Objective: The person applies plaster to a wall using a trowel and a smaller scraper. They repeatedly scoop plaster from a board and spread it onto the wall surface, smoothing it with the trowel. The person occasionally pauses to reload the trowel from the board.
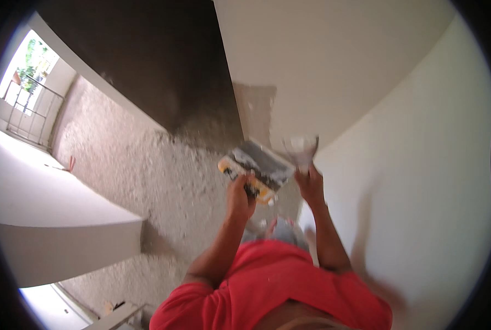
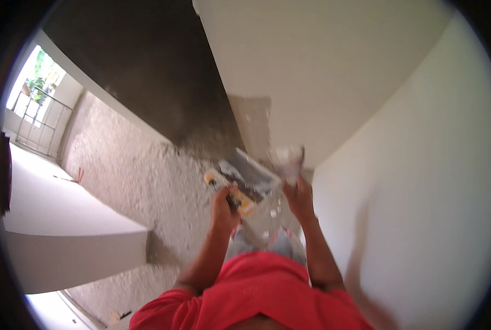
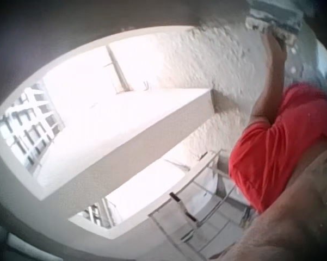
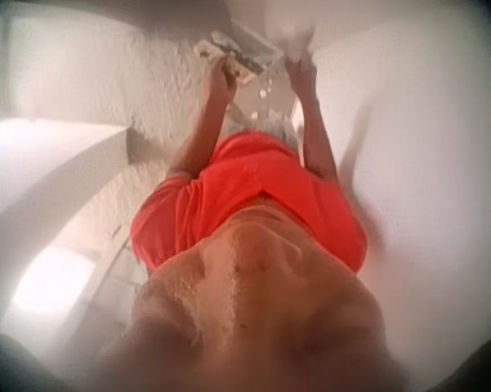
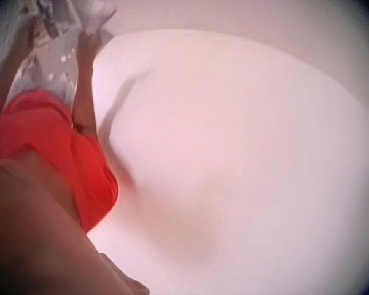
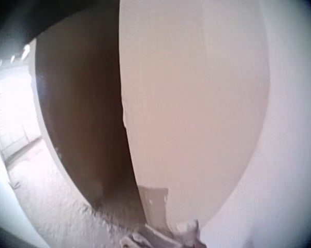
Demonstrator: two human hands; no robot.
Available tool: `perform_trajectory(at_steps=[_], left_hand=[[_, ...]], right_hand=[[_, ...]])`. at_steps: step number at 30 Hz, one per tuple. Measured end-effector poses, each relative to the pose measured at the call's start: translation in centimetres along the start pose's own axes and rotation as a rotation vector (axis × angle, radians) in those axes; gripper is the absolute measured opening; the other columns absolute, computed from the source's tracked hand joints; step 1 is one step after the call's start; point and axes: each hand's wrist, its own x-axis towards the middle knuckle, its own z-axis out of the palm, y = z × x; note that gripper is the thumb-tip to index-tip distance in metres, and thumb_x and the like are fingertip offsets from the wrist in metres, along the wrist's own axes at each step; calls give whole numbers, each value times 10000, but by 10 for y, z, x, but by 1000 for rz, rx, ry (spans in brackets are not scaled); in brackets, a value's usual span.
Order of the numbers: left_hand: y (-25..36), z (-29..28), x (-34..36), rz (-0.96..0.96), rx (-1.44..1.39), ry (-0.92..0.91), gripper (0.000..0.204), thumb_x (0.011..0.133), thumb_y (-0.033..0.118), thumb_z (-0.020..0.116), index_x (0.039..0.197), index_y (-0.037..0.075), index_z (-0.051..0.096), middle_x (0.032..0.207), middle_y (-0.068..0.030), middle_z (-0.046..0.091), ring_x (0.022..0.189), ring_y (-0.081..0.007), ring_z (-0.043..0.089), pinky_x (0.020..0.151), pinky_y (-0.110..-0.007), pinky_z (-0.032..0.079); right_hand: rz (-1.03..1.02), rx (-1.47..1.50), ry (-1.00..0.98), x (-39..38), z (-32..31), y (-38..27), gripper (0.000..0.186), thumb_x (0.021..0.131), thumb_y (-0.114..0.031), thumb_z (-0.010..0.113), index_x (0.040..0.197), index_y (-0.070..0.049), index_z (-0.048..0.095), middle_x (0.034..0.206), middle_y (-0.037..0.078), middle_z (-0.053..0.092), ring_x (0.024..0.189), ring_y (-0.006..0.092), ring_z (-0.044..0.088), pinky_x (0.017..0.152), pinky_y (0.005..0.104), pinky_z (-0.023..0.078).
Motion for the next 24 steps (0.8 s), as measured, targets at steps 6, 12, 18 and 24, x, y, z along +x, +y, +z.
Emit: perform_trajectory(at_steps=[6, 12, 18, 24], left_hand=[[-8, 22, -35, 8, -167, -103, 279, 828, 47, 574, 1100, -4, 540, 993, -89, 610, 915, -243, 631, 847, -410, 516], [9, 23, -27, -56, -177, -129, 301, 806, 20, 571, 1105, 3, 533, 980, -89, 604, 909, -241, 628, 853, -407, 515], [35, 30, 0, 53, -126, -220, 286, 829, 38, 577, 1108, 28, 515, 1003, -75, 588, 927, -221, 612, 848, -395, 510], [50, 59, 168, 252, -102, -128, 449, 812, 55, 632, 1207, 30, 422, 1074, -90, 512, 943, -218, 569, 765, -355, 485]], right_hand=[[-506, 81, 26, 29, 17, -37, 381, 788, -8, 678, 1160, -19, 593, 1020, 140, 650, 915, 279, 637, 791, 319, 500], [-631, -133, -85, 58, 9, -33, 537, 723, -2, 683, 1248, -64, 588, 988, 112, 649, 891, 289, 617, 763, 379, 516], [-526, -730, -88, 76, -15, 11, 540, 791, -38, 635, 1315, -113, 529, 996, 97, 635, 923, 299, 598, 813, 398, 502], [193, -517, -153, -12, 9, 138, 385, 813, -217, 688, 1144, -33, 621, 985, 212, 667, 949, 400, 631, 803, 445, 507]])
